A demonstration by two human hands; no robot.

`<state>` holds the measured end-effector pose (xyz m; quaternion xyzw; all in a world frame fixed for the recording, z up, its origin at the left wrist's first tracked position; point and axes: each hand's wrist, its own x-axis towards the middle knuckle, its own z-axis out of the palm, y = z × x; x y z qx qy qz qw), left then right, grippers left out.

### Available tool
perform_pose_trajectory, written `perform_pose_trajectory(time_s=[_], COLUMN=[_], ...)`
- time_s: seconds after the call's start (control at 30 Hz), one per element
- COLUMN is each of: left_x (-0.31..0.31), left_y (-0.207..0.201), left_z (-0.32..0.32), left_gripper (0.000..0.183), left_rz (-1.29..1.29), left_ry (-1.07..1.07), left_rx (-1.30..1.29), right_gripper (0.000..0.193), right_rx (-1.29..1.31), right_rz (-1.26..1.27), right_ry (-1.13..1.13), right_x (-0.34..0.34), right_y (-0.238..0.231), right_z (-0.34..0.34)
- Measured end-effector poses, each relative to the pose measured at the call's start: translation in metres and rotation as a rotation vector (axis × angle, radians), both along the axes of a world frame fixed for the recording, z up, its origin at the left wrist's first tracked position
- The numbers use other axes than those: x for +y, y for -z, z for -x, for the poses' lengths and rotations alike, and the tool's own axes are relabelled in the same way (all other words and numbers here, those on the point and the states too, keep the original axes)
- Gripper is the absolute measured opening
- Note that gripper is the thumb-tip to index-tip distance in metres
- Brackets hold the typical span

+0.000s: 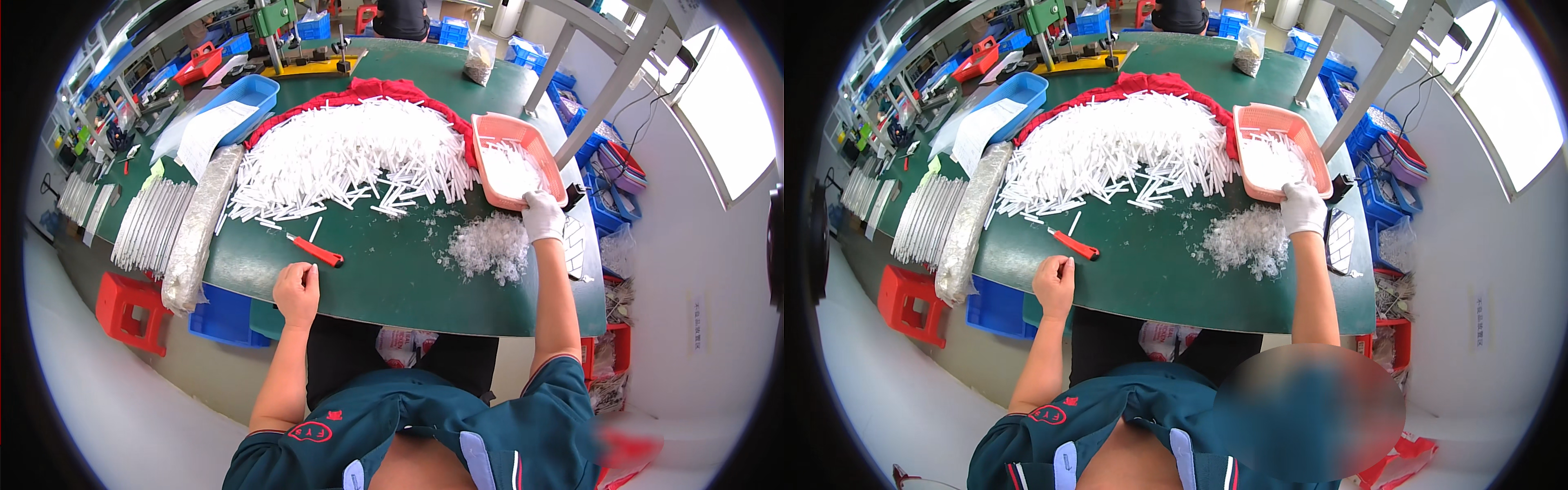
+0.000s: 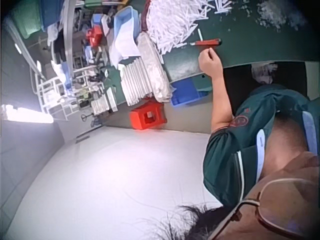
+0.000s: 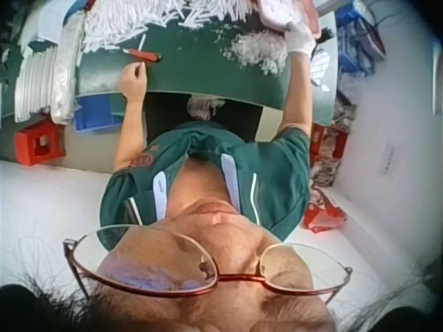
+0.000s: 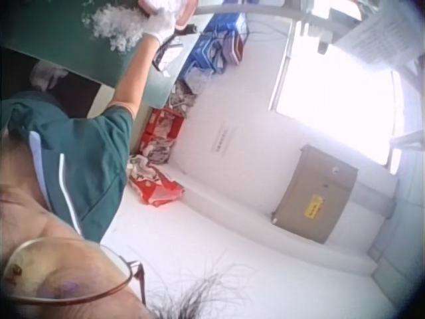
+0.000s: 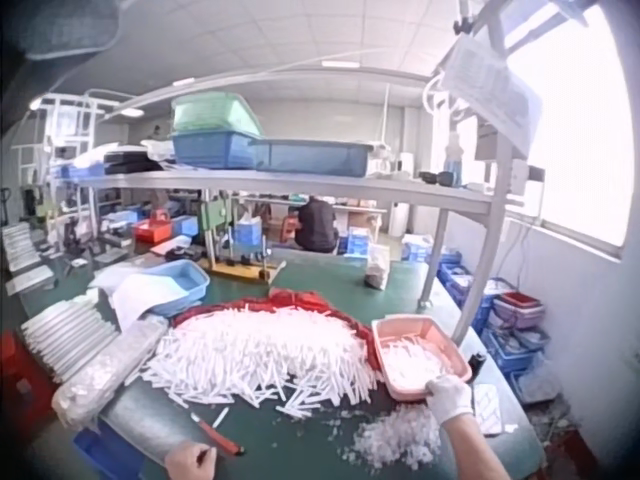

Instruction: The person puts on a protective glove, picks up a utility knife, and trims plastic tubes one by one with the knife.

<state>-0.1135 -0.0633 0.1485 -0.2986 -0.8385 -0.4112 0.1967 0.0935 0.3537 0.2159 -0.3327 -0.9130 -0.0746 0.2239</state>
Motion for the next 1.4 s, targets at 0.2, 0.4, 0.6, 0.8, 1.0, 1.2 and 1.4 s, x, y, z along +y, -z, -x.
perform_pose_trajectory(time_s=[0.2,0.4,0.6,0.8,1.0,1.2,1.4], left_x=[-0.001,-0.006,-0.001,0.002,0.0,-0.002,-0.001], left_y=[-0.001,0.006,0.005,0.009,0.012,0.013,0.014], left_z=[-0.002,-0.002,0.002,0.006,0.004,0.004,0.005], left_gripper=[0.01,0.011,0.011,0.013,0.012,0.011,0.012], left_rz=[0.019,0.01,0.026,0.012,0.001,-0.009,-0.034], left_ry=[-0.002,-0.009,-0.017,-0.025,-0.024,-0.013,0.0], left_rx=[0.006,0.046,0.041,-0.002,-0.037,-0.033,0.037], right_gripper=[0.014,0.022,0.031,0.025,0.021,0.018,0.017], right_rx=[-0.001,-0.008,0.311,0.35,0.384,0.382,0.333], right_rz=[0.002,0.09,-0.174,-0.047,-0.026,-0.031,0.011], right_ry=[0.038,-0.022,-0.203,-0.555,-0.56,-0.552,-0.528], right_x=[-0.001,-0.017,-0.05,-0.148,-0.148,-0.146,-0.147], right_y=[-0.003,0.0,-0.012,0.006,0.036,0.042,0.044], right_z=[0.021,0.02,-0.003,0.003,0.005,0.007,0.011])
